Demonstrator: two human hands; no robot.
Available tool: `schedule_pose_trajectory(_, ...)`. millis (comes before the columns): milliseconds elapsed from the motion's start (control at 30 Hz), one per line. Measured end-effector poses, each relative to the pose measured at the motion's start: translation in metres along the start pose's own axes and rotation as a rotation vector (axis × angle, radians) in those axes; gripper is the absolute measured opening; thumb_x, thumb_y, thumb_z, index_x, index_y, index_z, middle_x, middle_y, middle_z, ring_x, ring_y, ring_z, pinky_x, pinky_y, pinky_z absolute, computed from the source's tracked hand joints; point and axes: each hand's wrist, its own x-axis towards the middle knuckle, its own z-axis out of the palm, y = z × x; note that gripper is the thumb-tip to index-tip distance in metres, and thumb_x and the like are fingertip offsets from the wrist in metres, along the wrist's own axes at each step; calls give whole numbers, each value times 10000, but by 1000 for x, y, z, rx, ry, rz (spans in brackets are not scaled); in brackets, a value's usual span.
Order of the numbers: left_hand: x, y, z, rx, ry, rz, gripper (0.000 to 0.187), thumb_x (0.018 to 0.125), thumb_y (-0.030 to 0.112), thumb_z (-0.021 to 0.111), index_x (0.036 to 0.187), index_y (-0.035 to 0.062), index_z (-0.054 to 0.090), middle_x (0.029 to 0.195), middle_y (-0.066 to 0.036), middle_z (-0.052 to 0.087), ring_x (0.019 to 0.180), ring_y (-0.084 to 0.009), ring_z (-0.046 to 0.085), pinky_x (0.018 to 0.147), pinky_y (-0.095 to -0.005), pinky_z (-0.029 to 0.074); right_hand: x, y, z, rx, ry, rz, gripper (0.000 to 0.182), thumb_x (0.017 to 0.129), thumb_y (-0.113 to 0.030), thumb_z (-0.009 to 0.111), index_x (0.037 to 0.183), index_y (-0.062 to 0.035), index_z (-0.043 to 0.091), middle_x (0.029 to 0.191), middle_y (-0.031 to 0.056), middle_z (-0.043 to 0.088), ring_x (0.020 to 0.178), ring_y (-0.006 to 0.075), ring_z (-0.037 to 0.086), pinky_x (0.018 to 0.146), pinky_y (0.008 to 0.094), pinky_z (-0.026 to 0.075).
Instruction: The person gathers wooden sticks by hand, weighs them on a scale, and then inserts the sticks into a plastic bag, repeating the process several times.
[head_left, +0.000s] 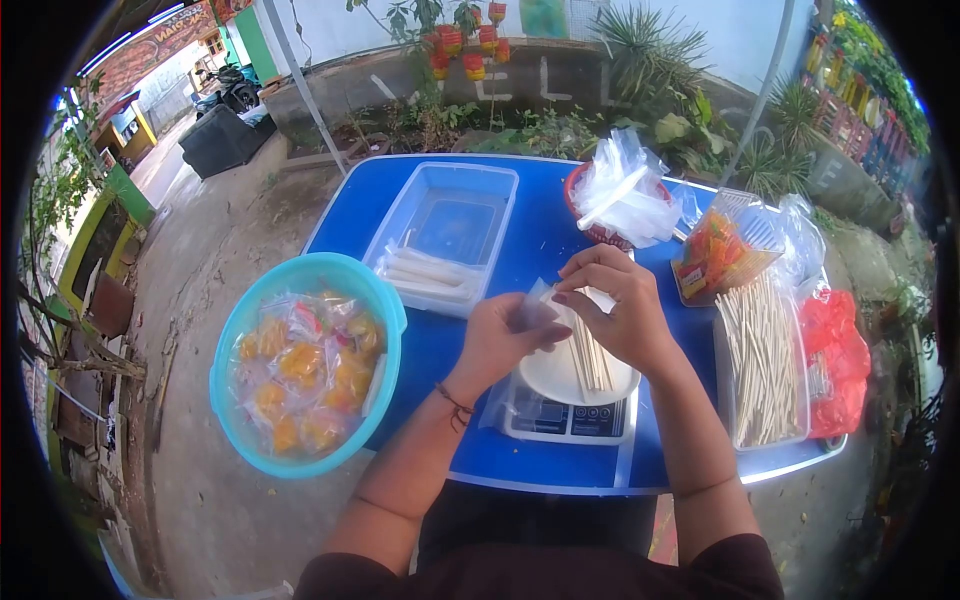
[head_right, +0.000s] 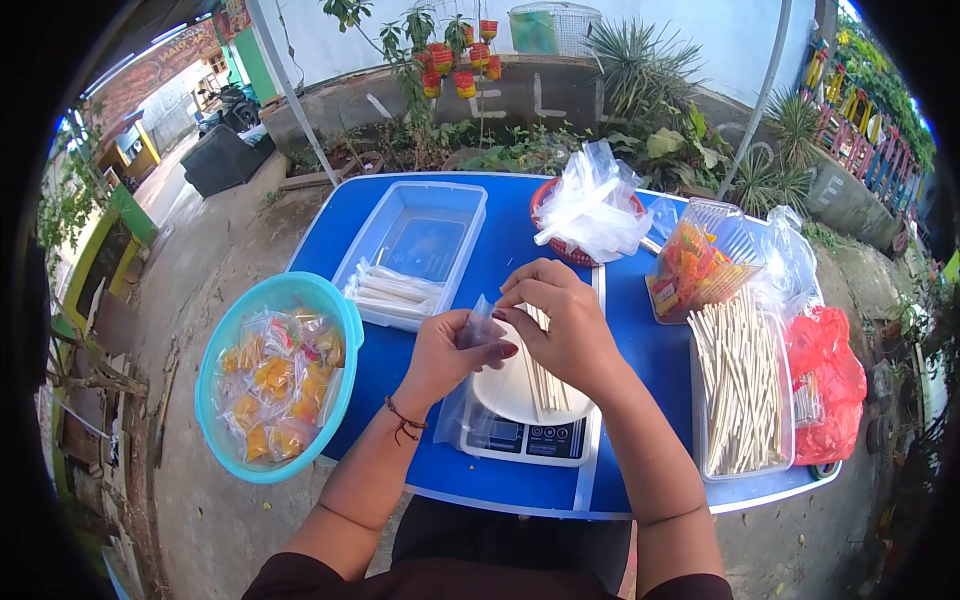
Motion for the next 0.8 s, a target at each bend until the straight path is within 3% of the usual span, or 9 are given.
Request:
schedule_pose_trajectory(233,0,1,1,80,-42,26,302,764,141,856,936,-28,674,801,-75,712,703,-102,684,639,-227,539,0,1,-18,208,-270,61,125,737,52,606,856,38,640,885,127,649,786,268,657,707,330,536)
schedule_pose_trajectory(333,-2,3,2,104,-103,35,311,759,129,857,953,-33,677,805,-76,714,709,-99,682,645,-226,539,4,-4,-28,166,-267,136,124,735,43,566,849,41,616,873,127,646,782,251,659,713,333,540)
schedule_pose_trajectory(367,-3,4,2,113,-122,35,314,757,125,857,959,-34,678,807,-77,714,711,-97,682,647,-226,538,4,-2,-31,197,-281,139,194,727,70,548,909,37,604,861,115,636,780,238,665,728,330,544)
schedule_pose_trajectory(567,-4,4,4,145,-195,7,327,755,99,853,992,-43,677,820,-78,716,733,-100,682,656,-234,543,-2,3,-30,289,-335,249,251,761,74,621,998,9,569,865,105,628,721,204,663,715,313,545)
schedule_pose_trajectory(667,-6,6,5,152,-215,-13,351,753,147,845,1017,-29,695,825,-87,724,734,-114,684,685,-262,525,3,-7,-35,231,-357,337,191,763,18,715,894,18,576,866,105,635,708,205,672,694,309,539)
schedule_pose_trajectory(800,-3,-4,3,272,-203,110,347,768,170,836,1011,-33,694,841,-84,725,735,-118,689,690,-259,526,3,-2,-40,108,-503,357,191,746,-40,790,850,35,649,895,101,663,740,185,683,685,299,533)
